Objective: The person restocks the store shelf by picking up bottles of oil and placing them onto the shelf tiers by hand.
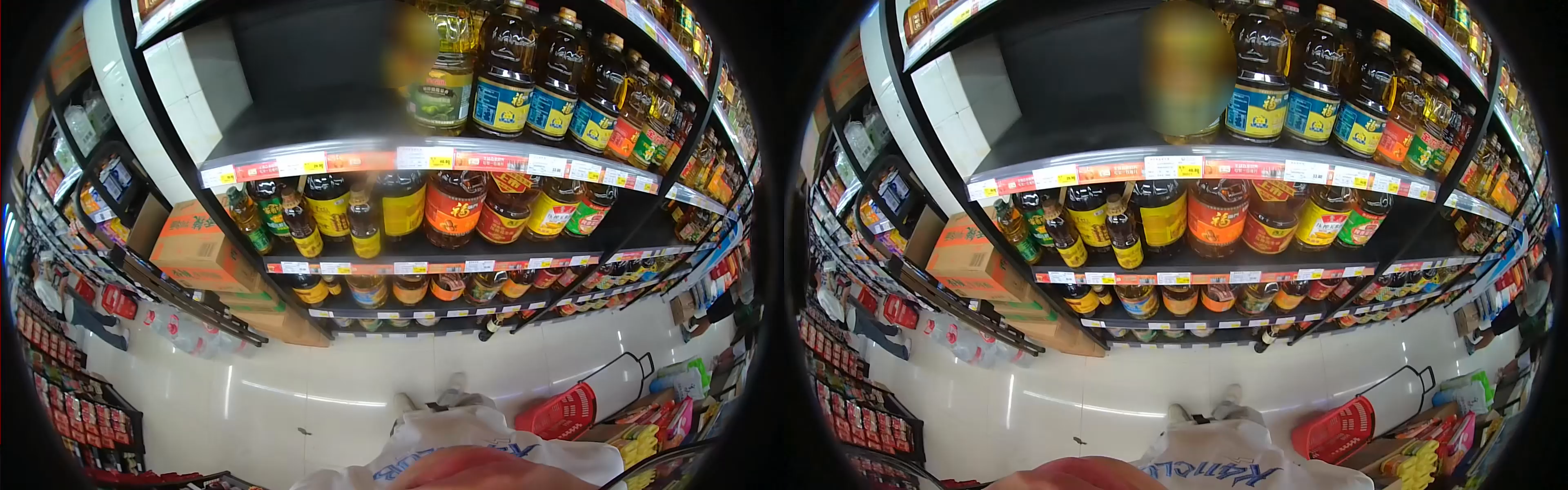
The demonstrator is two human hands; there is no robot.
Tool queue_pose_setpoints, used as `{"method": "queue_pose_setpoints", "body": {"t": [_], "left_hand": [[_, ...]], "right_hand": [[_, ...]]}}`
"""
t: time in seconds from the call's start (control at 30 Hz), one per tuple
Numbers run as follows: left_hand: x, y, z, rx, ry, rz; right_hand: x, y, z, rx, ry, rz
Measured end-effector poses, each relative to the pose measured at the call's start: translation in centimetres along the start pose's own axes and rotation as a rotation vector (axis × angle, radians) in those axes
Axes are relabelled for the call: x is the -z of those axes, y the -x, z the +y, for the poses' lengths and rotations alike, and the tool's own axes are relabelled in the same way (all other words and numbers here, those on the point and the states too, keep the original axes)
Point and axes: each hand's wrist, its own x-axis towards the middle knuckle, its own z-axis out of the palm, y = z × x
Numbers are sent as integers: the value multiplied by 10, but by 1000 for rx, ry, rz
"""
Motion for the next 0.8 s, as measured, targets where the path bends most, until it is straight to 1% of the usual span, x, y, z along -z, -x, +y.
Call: {"method": "queue_pose_setpoints", "body": {"t": [0.07, 0.1, 0.17, 0.2, 0.23, 0.27, 0.3, 0.33, 0.37, 0.4, 0.43, 0.5, 0.57, 0.6, 0.67, 0.7, 0.73, 0.77, 0.8], "left_hand": [[-9, -3, -4, 3, -2, -3], [-8, -1, -4, 1, -7, -2], [-4, -7, -13, -22, -28, 17], [7, -7, -10, -46, -51, 32], [20, -15, -9, -75, -79, 41], [41, -26, -9, -92, -49, 79], [63, -42, -5, -106, 15, 119], [86, -52, 11, -111, 151, 174], [94, -35, 48, -232, 331, 281], [103, -40, 74, -207, 457, 429], [116, -49, 94, -168, 440, 484], [114, -50, 129, -162, 424, 555], [89, -52, 145, -117, 355, 535], [75, -58, 140, -50, 360, 431], [38, -73, 132, 92, 374, 219], [6, -68, 131, 142, 214, 199], [-22, -63, 132, 128, 49, 131], [-48, -58, 135, 57, -133, 46], [-72, -59, 137, -23, -277, -23]], "right_hand": [[3, -12, -6, 153, 350, -6], [3, -29, -7, 319, 557, 2], [5, -85, -8, 811, 995, 122], [0, -129, -19, 1068, 1105, 301], [-3, -92, -85, 947, 1344, 66], [-5, -76, -132, 935, 987, 33], [-9, -36, -198, 774, 1027, -35], [-30, -126, -179, 1363, 700, 92], [-32, -78, -230, 979, 641, 130], [-20, -38, -257, 980, 445, 70], [-7, -13, -276, 1004, 254, 9], [14, -8, -285, 988, 191, -7], [48, -14, -268, 971, 115, -50], [64, -23, -255, 964, 85, -74], [84, -78, -197, 791, 140, 44], [99, -98, -160, 649, 127, 80], [116, -121, -115, 506, 116, 116], [122, -180, -47, 693, 653, 244], [162, -135, -32, 193, 177, 20]]}}
